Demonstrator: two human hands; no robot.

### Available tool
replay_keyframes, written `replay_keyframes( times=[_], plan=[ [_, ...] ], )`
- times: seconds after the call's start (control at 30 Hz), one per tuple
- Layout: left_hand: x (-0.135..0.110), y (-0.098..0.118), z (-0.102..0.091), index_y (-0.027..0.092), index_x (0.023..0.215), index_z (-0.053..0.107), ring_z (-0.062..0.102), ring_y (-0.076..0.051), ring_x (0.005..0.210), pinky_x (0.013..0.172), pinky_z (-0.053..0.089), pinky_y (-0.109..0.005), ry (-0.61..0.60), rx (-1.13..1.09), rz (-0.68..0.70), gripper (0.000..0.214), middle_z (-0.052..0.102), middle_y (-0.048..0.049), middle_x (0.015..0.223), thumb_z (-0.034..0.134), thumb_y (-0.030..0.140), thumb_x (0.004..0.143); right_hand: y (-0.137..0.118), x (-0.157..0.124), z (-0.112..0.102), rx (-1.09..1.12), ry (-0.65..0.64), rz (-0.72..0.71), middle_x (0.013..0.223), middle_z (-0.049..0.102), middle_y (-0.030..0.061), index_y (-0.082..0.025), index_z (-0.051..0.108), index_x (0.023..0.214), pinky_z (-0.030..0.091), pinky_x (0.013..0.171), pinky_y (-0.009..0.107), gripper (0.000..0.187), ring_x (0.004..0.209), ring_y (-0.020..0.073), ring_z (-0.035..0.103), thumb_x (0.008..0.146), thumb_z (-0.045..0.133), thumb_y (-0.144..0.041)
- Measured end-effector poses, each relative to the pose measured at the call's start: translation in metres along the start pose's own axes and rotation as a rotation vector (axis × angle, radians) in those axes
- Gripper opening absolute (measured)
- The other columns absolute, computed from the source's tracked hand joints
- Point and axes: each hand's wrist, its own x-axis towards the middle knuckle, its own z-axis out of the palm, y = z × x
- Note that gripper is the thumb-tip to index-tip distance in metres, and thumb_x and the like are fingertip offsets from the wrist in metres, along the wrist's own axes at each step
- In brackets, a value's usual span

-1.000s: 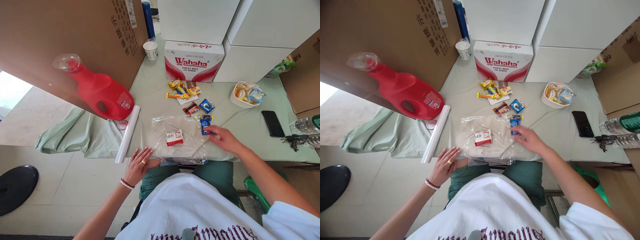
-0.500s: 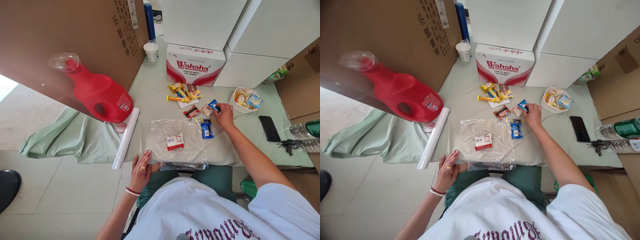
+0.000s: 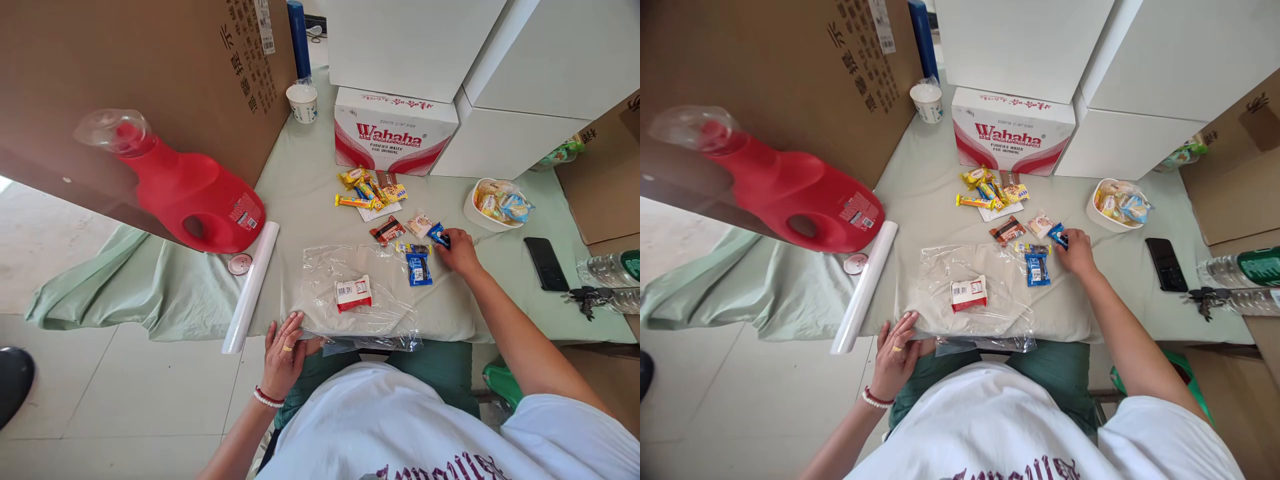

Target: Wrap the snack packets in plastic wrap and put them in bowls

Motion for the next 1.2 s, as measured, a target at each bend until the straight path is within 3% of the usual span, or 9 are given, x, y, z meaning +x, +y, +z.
replay_keyframes(
  times=[0.13,0.23,0.33,0.47,0.6,0.77,0.97,1.07,1.2],
  plan=[
    [0.003,0.001,-0.006,0.025,0.105,0.057,0.061,-0.025,0.140,0.123,0.036,-0.054,-0.024,0.043,0.023,0.019,0.070,-0.0118,0.141,0.049,0.010,0.095,-0.030,-0.055,-0.029,0.152,0.068,-0.215,0.137,0.059,0.0197,-0.019,0.068,0.122,0.046,0.112,0.058,0.036,0.130,0.0361,0.056,0.097,0.058,-0.042],
    [0.004,-0.002,-0.009,0.024,0.110,0.059,0.060,-0.025,0.141,0.124,0.036,-0.055,-0.049,0.039,0.045,0.022,0.068,-0.0122,0.143,0.049,0.011,0.095,-0.051,-0.126,-0.041,0.276,-0.141,-0.497,0.142,0.060,0.0149,-0.025,0.060,0.140,0.052,0.111,0.052,0.044,0.131,0.0308,0.058,0.099,0.063,-0.041],
    [0.005,-0.008,-0.009,0.024,0.120,0.061,0.057,-0.025,0.143,0.125,0.035,-0.056,-0.072,0.016,0.069,0.029,0.066,-0.0123,0.147,0.049,0.014,0.095,-0.062,-0.191,-0.031,0.212,-0.331,-0.721,0.151,0.056,0.0151,-0.025,0.052,0.152,0.051,0.114,0.057,0.066,0.137,0.0332,0.054,0.092,0.074,-0.042],
    [0.011,-0.016,-0.010,0.025,0.111,0.068,0.057,-0.025,0.143,0.124,0.038,-0.055,-0.101,0.017,0.139,0.023,0.065,-0.0101,0.148,0.051,0.017,0.098,-0.058,-0.226,-0.003,0.119,-0.281,-0.734,0.151,0.060,0.0112,-0.027,0.055,0.151,0.046,0.118,0.062,0.058,0.135,0.0291,0.057,0.095,0.059,-0.012],
    [0.022,-0.020,-0.021,0.025,0.101,0.072,0.059,-0.025,0.140,0.122,0.042,-0.054,-0.190,-0.040,0.108,0.022,0.068,-0.0090,0.145,0.051,0.023,0.101,-0.049,-0.213,0.004,0.231,-0.250,-0.691,0.140,0.067,0.0099,-0.029,0.071,0.132,0.054,0.109,0.058,0.044,0.125,0.0278,0.063,0.096,0.055,-0.012],
    [0.043,-0.022,-0.038,0.025,0.101,0.071,0.068,-0.024,0.128,0.118,0.048,-0.050,-0.255,-0.283,-0.050,0.021,0.076,-0.0082,0.128,0.051,0.031,0.103,-0.050,-0.174,-0.017,0.499,-0.355,-0.623,0.126,0.073,0.0101,-0.028,0.077,0.119,0.060,0.097,0.044,0.028,0.113,0.0233,0.068,0.105,0.053,-0.031],
    [0.085,-0.024,-0.040,0.021,0.098,0.068,0.073,-0.024,0.095,0.085,0.062,-0.039,-0.217,-0.331,-0.365,0.033,0.077,-0.0099,0.103,0.045,0.044,0.103,-0.068,-0.117,-0.030,0.685,-0.429,-0.387,0.102,0.075,0.0069,-0.023,0.078,0.102,0.059,0.088,0.037,0.039,0.093,0.0212,0.071,0.103,0.053,-0.053],
    [0.096,-0.016,-0.040,0.021,0.107,0.064,0.069,-0.026,0.114,0.102,0.057,-0.048,-0.145,-0.257,-0.195,0.021,0.074,-0.0116,0.117,0.049,0.031,0.095,-0.078,-0.102,-0.028,0.678,-0.454,-0.300,0.092,0.074,0.0056,-0.021,0.078,0.096,0.057,0.078,0.035,0.046,0.082,0.0202,0.068,0.098,0.056,-0.061],
    [0.086,0.005,-0.038,0.023,0.123,0.063,0.053,-0.029,0.144,0.121,0.040,-0.058,-0.116,-0.080,0.187,0.038,0.062,-0.0135,0.148,0.052,0.017,0.087,-0.086,-0.104,-0.028,0.667,-0.486,-0.300,0.092,0.075,0.0059,-0.020,0.078,0.095,0.056,0.078,0.033,0.046,0.083,0.0200,0.069,0.096,0.057,-0.061]
  ],
)
